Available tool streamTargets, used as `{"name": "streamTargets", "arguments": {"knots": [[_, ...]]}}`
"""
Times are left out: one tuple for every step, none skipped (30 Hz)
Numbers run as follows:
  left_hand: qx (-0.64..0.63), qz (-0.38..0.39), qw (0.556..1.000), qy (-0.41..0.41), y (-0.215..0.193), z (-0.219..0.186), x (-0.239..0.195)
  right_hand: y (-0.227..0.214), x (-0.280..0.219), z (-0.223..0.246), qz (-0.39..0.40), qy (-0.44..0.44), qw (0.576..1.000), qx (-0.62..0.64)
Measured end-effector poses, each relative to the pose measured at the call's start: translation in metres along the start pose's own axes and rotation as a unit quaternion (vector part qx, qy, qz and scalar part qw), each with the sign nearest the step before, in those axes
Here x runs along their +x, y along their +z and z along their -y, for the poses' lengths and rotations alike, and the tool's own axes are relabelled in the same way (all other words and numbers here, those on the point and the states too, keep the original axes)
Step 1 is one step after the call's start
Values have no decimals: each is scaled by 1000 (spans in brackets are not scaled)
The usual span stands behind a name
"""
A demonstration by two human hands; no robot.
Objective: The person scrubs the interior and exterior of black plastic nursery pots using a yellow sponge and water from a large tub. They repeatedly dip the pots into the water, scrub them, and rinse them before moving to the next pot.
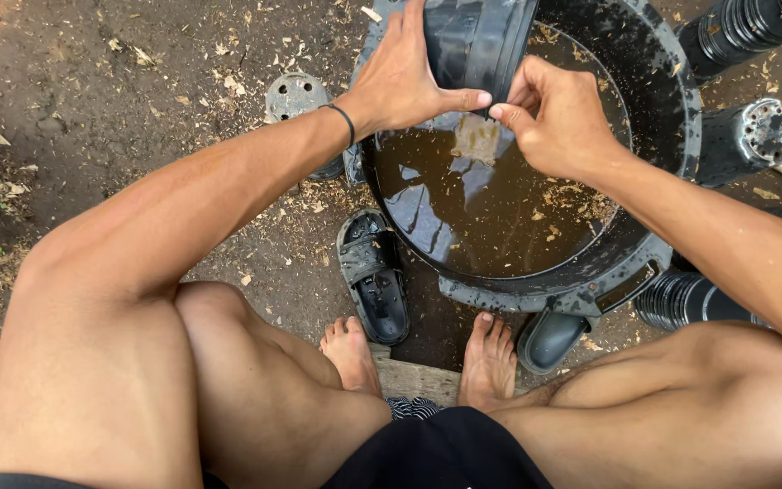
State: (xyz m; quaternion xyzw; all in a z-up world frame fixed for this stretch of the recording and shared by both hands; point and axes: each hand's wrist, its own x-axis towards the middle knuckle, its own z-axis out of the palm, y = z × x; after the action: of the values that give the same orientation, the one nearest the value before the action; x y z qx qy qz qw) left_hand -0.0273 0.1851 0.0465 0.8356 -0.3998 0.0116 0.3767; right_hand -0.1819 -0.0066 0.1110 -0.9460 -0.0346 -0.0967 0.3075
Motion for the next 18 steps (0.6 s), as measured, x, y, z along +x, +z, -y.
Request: {"name": "streamTargets", "arguments": {"knots": [[-1,-19,1000,24,-2,3,2,0,2,1,-5,0,1000,5],[-5,-36,998,48,-2,4,2,0,1,1,-9,2,1000,9],[-9,-53,996,72,-2,6,2,1,1,1,-8,-3,1000,16],[-17,-55,995,77,-2,7,4,0,2,1,-9,-9,1000,23],[-25,-57,995,83,-3,8,5,0,3,1,-9,-15,999,29],[-32,-59,994,87,-4,9,5,1,4,2,-8,-19,999,30],[-37,-51,995,79,-5,10,5,2,4,3,-7,-22,999,32],[-43,-43,996,73,-5,10,6,3,5,3,-7,-26,999,33],[-48,-34,996,66,-6,11,6,3,5,4,-9,-31,999,35],[-46,-31,996,68,-7,11,7,4,5,4,-12,-36,999,38],[-43,-27,996,70,-7,11,7,4,5,5,-14,-41,998,40],[-41,-24,996,72,-7,11,8,4,5,6,-13,-40,998,40],[-33,-29,995,84,-7,10,10,3,5,6,-11,-38,998,40],[-24,-34,995,95,-7,10,11,4,5,7,-9,-36,998,41],[-15,-38,994,106,-7,11,13,4,5,8,-10,-27,999,40],[-20,-17,995,99,-9,12,15,5,5,9,-12,-19,999,39],[-25,4,995,92,-12,14,19,6,6,10,-14,-11,999,38],[-30,25,995,87,-13,15,24,6,7,10,-14,-14,999,39]]}}
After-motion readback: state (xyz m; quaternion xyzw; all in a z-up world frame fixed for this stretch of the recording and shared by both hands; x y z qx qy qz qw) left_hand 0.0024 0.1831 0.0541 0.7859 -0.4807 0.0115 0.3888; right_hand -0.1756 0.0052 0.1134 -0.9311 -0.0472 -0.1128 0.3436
